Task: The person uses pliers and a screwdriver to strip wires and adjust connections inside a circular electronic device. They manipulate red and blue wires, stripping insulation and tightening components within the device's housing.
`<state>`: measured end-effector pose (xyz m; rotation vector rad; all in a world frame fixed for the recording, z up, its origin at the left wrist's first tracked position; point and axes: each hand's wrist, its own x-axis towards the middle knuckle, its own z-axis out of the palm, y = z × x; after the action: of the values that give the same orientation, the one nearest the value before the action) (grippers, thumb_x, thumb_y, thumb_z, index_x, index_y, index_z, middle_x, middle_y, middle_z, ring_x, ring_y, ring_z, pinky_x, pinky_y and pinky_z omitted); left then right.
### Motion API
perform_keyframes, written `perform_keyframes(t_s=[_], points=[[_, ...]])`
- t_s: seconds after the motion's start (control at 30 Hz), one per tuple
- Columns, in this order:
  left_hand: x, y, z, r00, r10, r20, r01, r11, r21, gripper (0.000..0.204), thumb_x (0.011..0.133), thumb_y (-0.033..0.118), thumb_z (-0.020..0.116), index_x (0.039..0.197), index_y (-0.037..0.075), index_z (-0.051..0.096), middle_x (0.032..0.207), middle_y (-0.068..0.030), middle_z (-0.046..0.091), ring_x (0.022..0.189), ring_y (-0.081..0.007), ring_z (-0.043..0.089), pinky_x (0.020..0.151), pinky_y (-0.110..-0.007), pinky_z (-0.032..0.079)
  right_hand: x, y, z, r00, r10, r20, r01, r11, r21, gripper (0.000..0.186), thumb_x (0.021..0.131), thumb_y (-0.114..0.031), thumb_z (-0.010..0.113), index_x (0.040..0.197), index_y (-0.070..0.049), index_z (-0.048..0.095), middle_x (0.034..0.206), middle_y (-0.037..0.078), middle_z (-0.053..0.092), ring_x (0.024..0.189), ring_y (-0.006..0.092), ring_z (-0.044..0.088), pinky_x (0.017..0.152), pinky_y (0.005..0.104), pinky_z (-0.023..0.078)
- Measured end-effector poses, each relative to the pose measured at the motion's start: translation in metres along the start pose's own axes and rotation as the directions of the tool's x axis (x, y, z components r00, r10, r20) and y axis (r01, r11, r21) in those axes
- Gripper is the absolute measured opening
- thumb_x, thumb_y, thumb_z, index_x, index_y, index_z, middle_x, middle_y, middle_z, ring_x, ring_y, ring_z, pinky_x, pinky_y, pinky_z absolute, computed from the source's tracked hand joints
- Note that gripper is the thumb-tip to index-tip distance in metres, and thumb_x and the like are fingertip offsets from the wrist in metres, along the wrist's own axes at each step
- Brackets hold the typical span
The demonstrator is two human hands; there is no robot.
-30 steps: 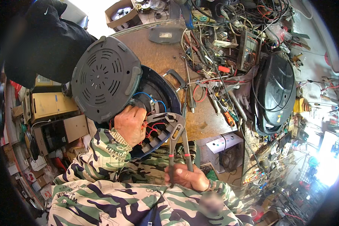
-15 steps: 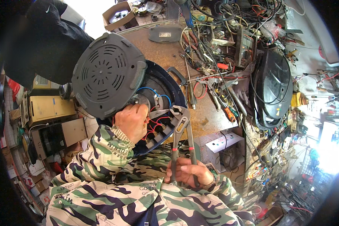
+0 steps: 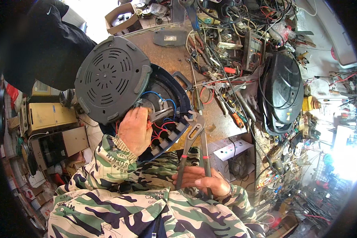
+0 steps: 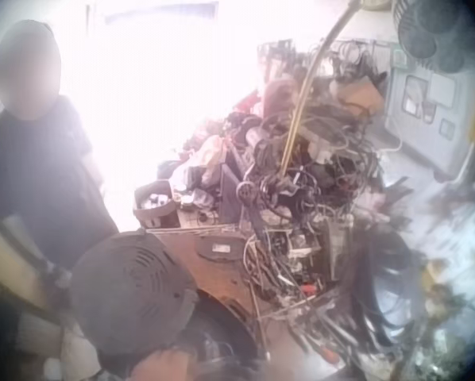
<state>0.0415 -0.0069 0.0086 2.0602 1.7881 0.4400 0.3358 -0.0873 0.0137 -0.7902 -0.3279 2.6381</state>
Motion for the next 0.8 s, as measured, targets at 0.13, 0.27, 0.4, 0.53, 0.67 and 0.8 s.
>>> perform_keyframes(t_s=[0.13, 0.27, 0.4, 0.53, 0.67, 0.8], points=[[0.000, -0.005, 0.001, 1.000, 0.012, 0.000, -0.012, 0.985, -0.174, 0.032, 0.091, 0.008, 0.070, 0.119, -0.002, 0.059, 0.105, -0.0228, 0.065, 0.100, -0.0453, 0.063, 0.087, -0.050, 0.053, -0.002, 0.003, 0.014, 0.983, -0.107, -0.148, 0.103, 0.994, -0.033, 0.064, 0.092, -0.017, 0.061, 0.149, 0.009, 0.048, 0.137, 0.025, 0.062, 0.127, 0.0361, 0.062, 0.113, 0.0499, 0.046], [-0.016, 0.005, -0.031, 0.999, -0.039, 0.011, 0.040, 0.926, -0.376, 0.028, 0.101, 0.016, 0.067, 0.121, -0.002, 0.061, 0.097, -0.0159, 0.066, 0.083, -0.0283, 0.067, 0.075, -0.038, 0.053, 0.001, 0.013, 0.033, 0.786, -0.432, -0.442, 0.154, 0.830, -0.536, 0.051, 0.093, -0.009, 0.061, 0.142, 0.004, 0.054, 0.112, 0.011, 0.068, 0.098, 0.0237, 0.066, 0.093, 0.0372, 0.052], [-0.036, 0.030, -0.064, 0.853, -0.088, 0.514, 0.519, 0.228, -0.824, 0.026, 0.108, 0.024, 0.061, 0.121, 0.001, 0.063, 0.098, -0.0035, 0.068, 0.074, -0.0047, 0.057, 0.066, -0.022, 0.046, 0.013, 0.007, 0.056, 0.493, -0.806, -0.328, -0.132, 0.303, -0.944, 0.048, 0.080, -0.008, 0.076, 0.124, 0.005, 0.060, 0.092, 0.016, 0.062, 0.076, 0.0262, 0.062, 0.071, 0.0381, 0.053], [-0.057, 0.035, -0.033, 0.732, 0.037, 0.681, 0.681, 0.002, -0.732, 0.035, 0.109, 0.027, 0.063, 0.132, 0.001, 0.059, 0.102, -0.0016, 0.066, 0.074, -0.0045, 0.054, 0.061, -0.022, 0.047, 0.033, 0.025, 0.066, 0.529, -0.821, -0.213, -0.075, 0.205, -0.976, 0.056, 0.075, -0.013, 0.085, 0.122, 0.004, 0.059, 0.099, 0.018, 0.060, 0.083, 0.0328, 0.065, 0.072, 0.0425, 0.055], [-0.073, 0.020, -0.014, 0.781, 0.102, 0.616, 0.625, -0.113, -0.773, 0.091, 0.090, 0.049, 0.083, 0.154, 0.002, 0.038, 0.130, -0.0102, 0.062, 0.117, -0.0189, 0.064, 0.100, -0.038, 0.057, 0.042, 0.033, 0.086, 0.491, -0.851, -0.187, -0.064, 0.179, -0.982, 0.064, 0.073, -0.017, 0.089, 0.126, 0.002, 0.059, 0.104, 0.020, 0.062, 0.087, 0.0362, 0.069, 0.073, 0.0441, 0.057], [-0.071, 0.029, -0.018, 0.778, 0.145, 0.612, 0.618, 0.005, -0.786, 0.101, 0.088, 0.036, 0.087, 0.162, 0.003, 0.027, 0.140, -0.0134, 0.057, 0.130, -0.0242, 0.059, 0.112, -0.042, 0.049, 0.045, 0.040, 0.093, 0.520, -0.853, -0.053, -0.001, 0.061, -0.998, 0.076, 0.069, -0.013, 0.091, 0.136, 0.002, 0.059, 0.107, 0.017, 0.064, 0.091, 0.0329, 0.068, 0.077, 0.0408, 0.057]])
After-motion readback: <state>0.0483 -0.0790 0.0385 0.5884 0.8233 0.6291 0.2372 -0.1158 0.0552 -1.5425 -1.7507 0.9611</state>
